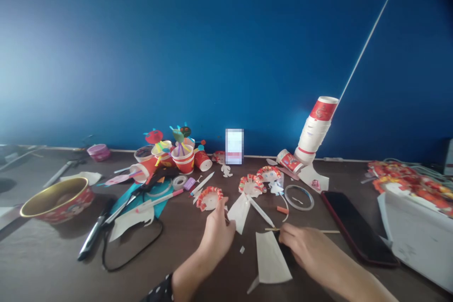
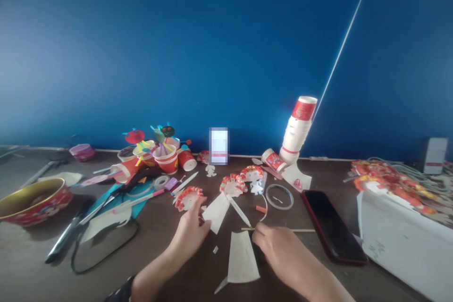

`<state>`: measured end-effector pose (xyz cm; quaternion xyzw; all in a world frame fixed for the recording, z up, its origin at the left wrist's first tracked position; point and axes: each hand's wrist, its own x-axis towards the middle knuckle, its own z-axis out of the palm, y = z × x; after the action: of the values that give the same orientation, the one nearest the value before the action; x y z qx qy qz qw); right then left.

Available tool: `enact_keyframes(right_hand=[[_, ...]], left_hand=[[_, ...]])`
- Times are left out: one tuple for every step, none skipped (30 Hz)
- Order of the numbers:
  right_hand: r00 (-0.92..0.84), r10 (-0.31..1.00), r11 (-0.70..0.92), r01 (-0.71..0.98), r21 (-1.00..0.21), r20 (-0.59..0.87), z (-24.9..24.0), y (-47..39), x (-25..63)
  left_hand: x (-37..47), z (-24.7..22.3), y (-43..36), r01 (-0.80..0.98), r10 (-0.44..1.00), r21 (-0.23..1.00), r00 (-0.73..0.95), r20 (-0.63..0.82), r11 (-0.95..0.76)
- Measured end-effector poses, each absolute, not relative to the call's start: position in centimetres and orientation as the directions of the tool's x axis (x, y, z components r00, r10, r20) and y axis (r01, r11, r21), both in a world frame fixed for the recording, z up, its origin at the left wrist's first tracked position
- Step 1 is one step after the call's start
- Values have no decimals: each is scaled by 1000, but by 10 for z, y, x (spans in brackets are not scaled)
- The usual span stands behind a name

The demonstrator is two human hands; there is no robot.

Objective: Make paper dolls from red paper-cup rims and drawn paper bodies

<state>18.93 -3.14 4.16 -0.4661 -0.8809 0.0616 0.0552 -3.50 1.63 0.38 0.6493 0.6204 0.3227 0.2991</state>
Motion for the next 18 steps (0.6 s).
enact_keyframes(right_hand=[[-568, 822, 568, 813, -126, 43, 42, -30, 190], [-576, 816, 577, 812, -84, 46, 43, -29, 191], [-584, 810, 586, 810, -35, 48, 44, -28, 192], [-594, 803, 594, 804, 18, 51, 45, -26, 194], [-605, 795, 601, 796, 71, 55, 47, -25, 195], [-616, 785, 607, 785, 121, 59, 49, -23, 196], [-628, 776, 612, 773, 167, 61, 52, -22, 197], [-636, 769, 614, 761, 210, 59, 54, -20, 197], [-639, 767, 609, 753, 249, 54, 57, -19, 198], [-635, 772, 599, 749, 283, 45, 60, -17, 198], [-623, 782, 585, 750, 309, 33, 63, -16, 199], [-604, 797, 565, 758, 325, 20, 65, -15, 200], [-578, 816, 541, 773, 332, 13, 67, -15, 202], [-550, 835, 518, 792, 324, 8, 68, -15, 206], [-519, 855, 490, 817, 305, 16, 68, -15, 211], [-481, 876, 454, 847, 276, 36, 67, -16, 218], [-446, 893, 422, 877, 230, 63, 66, -16, 227], [-397, 909, 375, 912, 166, 127, 65, -16, 237]], left_hand=[[-36, 5, 18, 567, 1000, 823, 14, 26, -29], [-37, 6, 20, 513, 1000, 859, 12, -9, 2], [-37, 8, 21, 450, 998, 892, 20, -61, 45], [-37, 10, 22, 385, 992, 918, 40, -119, 95], [-37, 12, 22, 327, 983, 933, 53, -176, 150], [-37, 15, 23, 265, 972, 943, 63, -227, 203], [-36, 17, 22, 199, 963, 950, 67, -260, 242], [-36, 19, 22, 135, 957, 953, 65, -283, 272], [-35, 21, 21, 73, 953, 954, 61, -296, 292], [-35, 22, 21, 21, 950, 952, 60, -306, 305], [-35, 22, 21, -20, 946, 948, 64, -317, 319], [-35, 22, 21, -51, 942, 942, 70, -328, 332], [-35, 22, 21, -78, 938, 936, 78, -336, 342], [-36, 21, 21, -105, 936, 931, 90, -340, 349], [-36, 21, 21, -131, 935, 927, 105, -340, 352], [-36, 20, 21, -157, 934, 922, 117, -337, 353], [-37, 20, 21, -182, 934, 918, 128, -334, 353], [-37, 19, 22, -207, 933, 912, 139, -330, 354]])
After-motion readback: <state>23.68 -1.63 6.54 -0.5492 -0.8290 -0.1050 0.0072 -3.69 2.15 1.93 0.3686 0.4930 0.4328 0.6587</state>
